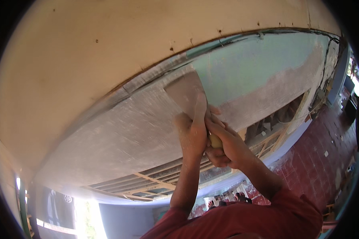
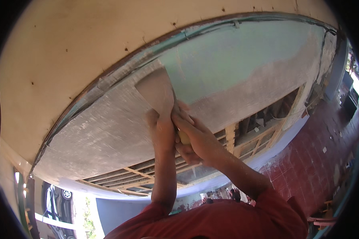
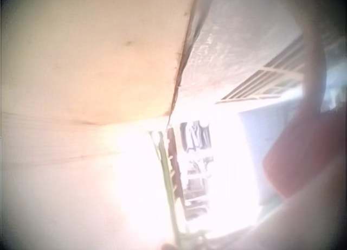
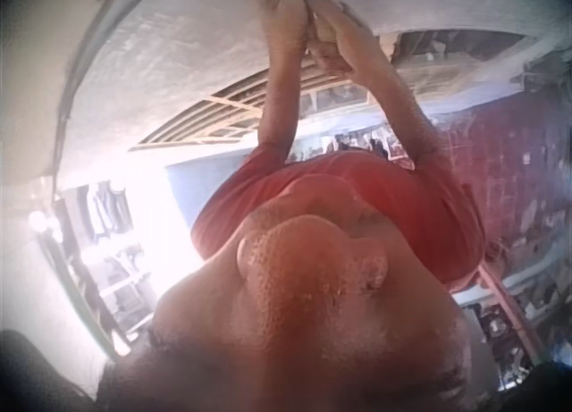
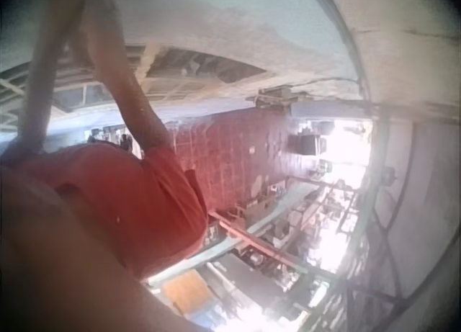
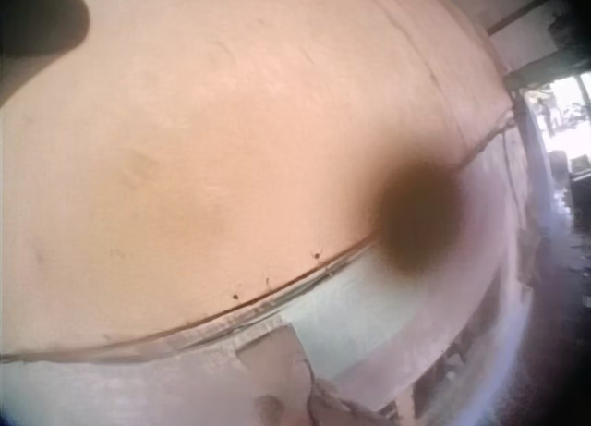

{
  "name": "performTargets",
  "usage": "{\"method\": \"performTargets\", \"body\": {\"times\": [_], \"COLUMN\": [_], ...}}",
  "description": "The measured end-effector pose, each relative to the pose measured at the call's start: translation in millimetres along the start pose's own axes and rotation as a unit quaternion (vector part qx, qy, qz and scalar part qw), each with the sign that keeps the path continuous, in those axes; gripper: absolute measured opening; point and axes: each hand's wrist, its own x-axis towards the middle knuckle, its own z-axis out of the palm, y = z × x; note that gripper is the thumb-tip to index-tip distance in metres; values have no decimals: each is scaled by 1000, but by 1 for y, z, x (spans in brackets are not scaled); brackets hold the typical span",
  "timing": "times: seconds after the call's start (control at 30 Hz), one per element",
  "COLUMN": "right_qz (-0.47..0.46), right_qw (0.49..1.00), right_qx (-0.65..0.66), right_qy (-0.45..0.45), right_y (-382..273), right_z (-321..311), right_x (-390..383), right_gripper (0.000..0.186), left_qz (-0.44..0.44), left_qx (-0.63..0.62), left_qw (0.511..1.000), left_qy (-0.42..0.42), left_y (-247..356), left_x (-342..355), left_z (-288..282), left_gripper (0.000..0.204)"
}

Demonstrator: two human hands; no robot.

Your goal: The person uses a trowel to apply and smooth plaster onto a ceiling surface. The camera is mounted on the person's head, providing a first-person view of the hands and tool as they work on the ceiling.

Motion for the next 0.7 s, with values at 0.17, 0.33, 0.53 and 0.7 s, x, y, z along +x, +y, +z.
{"method": "performTargets", "body": {"times": [0.17, 0.33, 0.53, 0.7], "right_qz": [-32, -31, -103, -150], "right_qw": [999, 999, 992, 986], "right_qx": [-14, -5, 62, 55], "right_qy": [11, 14, 49, 57], "right_y": [13, 0, -2, -4], "right_z": [-5, 7, 1, -24], "right_x": [7, 23, 30, 26], "right_gripper": [39, 35, 33, 30], "left_qz": [26, 71, 121, 117], "left_qx": [-75, 41, 29, 83], "left_qw": [996, 994, 992, 988], "left_qy": [32, 71, 4, -55], "left_y": [-26, -13, -10, -12], "left_x": [-11, -2, 17, 23], "left_z": [-6, -12, 2, 15], "left_gripper": [49, 52, 47, 45]}}
